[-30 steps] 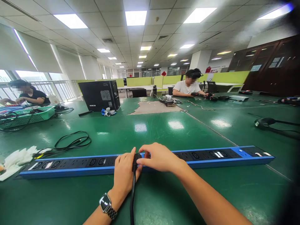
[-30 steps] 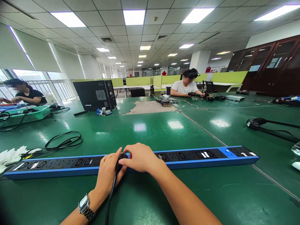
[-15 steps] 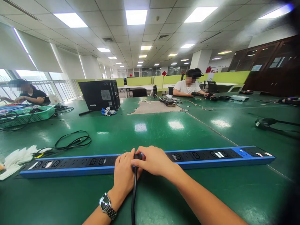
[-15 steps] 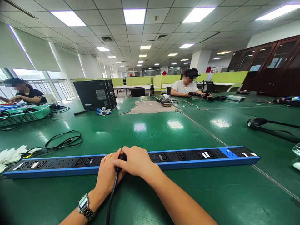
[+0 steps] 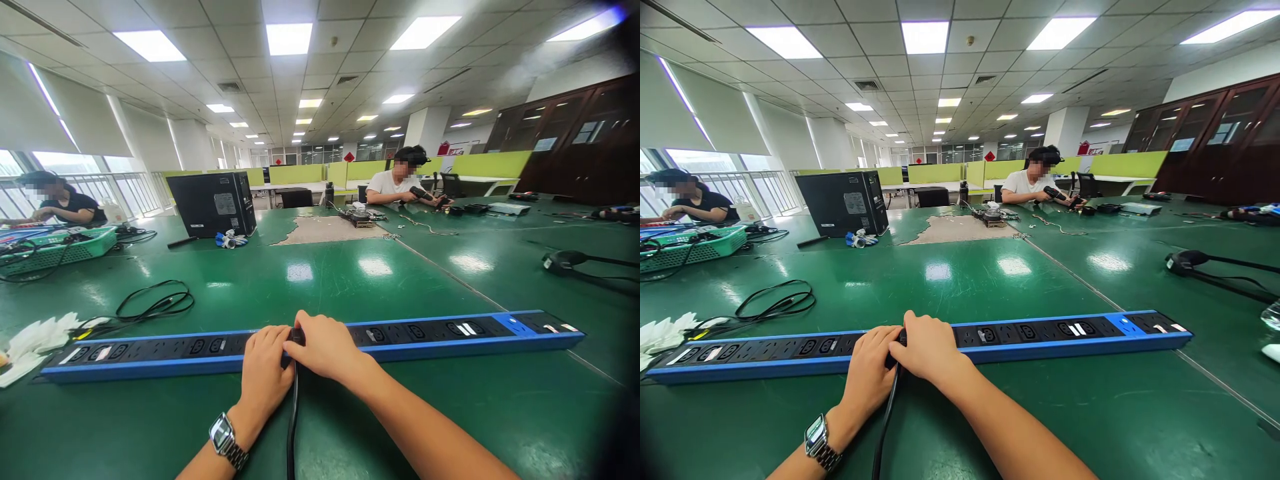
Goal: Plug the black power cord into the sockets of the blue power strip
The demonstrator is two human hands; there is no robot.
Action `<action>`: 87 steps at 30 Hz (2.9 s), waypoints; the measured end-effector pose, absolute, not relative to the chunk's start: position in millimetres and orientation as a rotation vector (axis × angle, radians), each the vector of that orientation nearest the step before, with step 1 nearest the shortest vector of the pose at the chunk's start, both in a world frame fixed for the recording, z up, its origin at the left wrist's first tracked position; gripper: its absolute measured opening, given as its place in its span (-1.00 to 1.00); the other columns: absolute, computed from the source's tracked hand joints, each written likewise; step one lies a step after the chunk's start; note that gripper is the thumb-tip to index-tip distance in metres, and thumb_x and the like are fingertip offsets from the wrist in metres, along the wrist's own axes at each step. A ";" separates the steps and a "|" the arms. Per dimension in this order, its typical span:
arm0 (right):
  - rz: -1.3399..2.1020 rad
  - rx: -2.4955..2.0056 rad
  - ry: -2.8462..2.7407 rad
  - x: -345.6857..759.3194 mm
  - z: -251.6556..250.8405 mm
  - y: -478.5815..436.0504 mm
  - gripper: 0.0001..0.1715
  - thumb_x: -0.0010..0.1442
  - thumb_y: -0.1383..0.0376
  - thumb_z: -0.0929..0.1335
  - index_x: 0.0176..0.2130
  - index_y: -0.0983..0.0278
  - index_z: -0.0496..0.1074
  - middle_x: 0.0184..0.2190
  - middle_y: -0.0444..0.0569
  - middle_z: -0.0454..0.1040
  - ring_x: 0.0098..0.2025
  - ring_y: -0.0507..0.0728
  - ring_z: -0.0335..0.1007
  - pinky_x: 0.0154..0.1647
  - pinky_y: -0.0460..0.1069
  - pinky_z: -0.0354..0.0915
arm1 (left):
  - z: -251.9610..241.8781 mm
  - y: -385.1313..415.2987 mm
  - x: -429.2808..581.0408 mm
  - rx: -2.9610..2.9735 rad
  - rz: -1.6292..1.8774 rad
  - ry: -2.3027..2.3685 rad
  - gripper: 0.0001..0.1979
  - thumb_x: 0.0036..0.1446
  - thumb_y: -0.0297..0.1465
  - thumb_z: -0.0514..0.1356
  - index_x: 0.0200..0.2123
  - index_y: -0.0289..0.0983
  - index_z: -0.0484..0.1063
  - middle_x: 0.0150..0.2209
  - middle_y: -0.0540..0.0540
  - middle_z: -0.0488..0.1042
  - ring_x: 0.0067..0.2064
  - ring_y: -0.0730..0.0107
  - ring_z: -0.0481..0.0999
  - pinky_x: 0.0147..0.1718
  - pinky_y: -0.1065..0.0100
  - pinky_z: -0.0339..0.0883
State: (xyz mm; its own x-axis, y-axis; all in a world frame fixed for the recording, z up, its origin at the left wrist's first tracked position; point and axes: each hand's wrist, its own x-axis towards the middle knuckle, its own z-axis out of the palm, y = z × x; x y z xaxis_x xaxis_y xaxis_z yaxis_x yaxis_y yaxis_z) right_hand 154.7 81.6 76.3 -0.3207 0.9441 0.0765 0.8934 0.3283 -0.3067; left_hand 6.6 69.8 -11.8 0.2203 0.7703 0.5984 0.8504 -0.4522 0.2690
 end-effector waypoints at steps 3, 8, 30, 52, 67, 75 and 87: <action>0.345 -1.658 -2.353 154.8 73.4 81.8 -0.61 0.16 0.08 0.26 -0.13 0.25 0.45 -0.24 0.09 0.58 -0.19 0.28 0.51 -0.29 0.04 0.26 | -11.9 69.9 6.8 -2.354 -1.034 -1.569 -0.56 0.03 -0.57 0.09 0.02 -0.26 0.40 -0.02 -0.15 0.51 0.04 0.11 0.41 0.03 0.05 0.24; 0.374 -1.591 -2.354 154.1 72.9 81.5 -0.68 0.16 0.20 0.25 -0.18 0.23 0.50 -0.24 0.03 0.59 -0.19 0.22 0.51 -0.29 0.01 0.24 | -11.5 70.0 7.5 -2.362 -1.022 -1.557 -0.50 -0.02 -0.57 0.09 0.05 -0.27 0.38 0.00 -0.17 0.50 0.04 0.10 0.41 0.02 0.05 0.23; 0.484 -1.681 -2.145 292.8 79.9 114.7 -0.48 0.04 0.21 0.24 -0.08 0.28 0.57 -0.55 -0.13 0.53 -0.48 0.10 0.39 -0.45 -0.05 0.21 | -11.8 69.9 7.5 -2.323 -0.956 -1.527 -0.69 0.21 -0.24 0.18 -0.01 -0.19 0.44 0.01 -0.16 0.49 0.04 0.10 0.42 0.03 0.03 0.24; 0.635 -1.751 -1.796 427.6 44.3 110.5 -0.48 -0.12 0.08 0.30 -0.23 0.24 0.63 -0.24 -0.04 0.63 -0.15 0.28 0.50 -0.09 0.07 0.34 | -11.3 70.5 6.9 -2.335 -0.942 -1.526 -0.70 0.20 -0.23 0.17 -0.03 -0.18 0.46 0.01 -0.14 0.50 0.03 0.10 0.44 0.02 0.03 0.25; 0.681 -1.790 -1.797 427.6 38.5 113.2 -0.53 -0.14 0.12 0.31 -0.27 0.20 0.64 -0.20 -0.04 0.62 -0.10 0.27 0.49 -0.05 0.05 0.32 | -8.7 68.9 6.6 -2.365 -0.925 -1.540 -0.69 0.20 -0.25 0.17 -0.01 -0.17 0.46 0.02 -0.14 0.49 0.05 0.09 0.43 0.03 0.02 0.26; 0.357 -2.047 -1.925 402.6 41.6 119.8 -0.70 0.04 0.18 0.26 -0.39 0.21 0.55 -0.27 -0.01 0.60 -0.22 0.18 0.48 -0.23 -0.02 0.29 | -10.7 69.2 6.8 -2.325 -0.949 -1.505 -0.71 0.19 -0.25 0.17 -0.03 -0.16 0.47 0.00 -0.14 0.50 0.03 0.12 0.44 0.01 0.06 0.27; 0.217 -2.276 -2.162 389.8 42.0 130.6 -0.54 0.20 0.05 0.22 -0.09 0.22 0.50 0.03 0.19 0.42 0.10 0.43 0.27 -0.06 0.23 0.21 | -11.8 69.1 7.6 -2.324 -0.932 -1.523 -0.70 0.19 -0.24 0.17 -0.03 -0.17 0.47 0.00 -0.14 0.50 0.04 0.08 0.44 0.02 0.01 0.27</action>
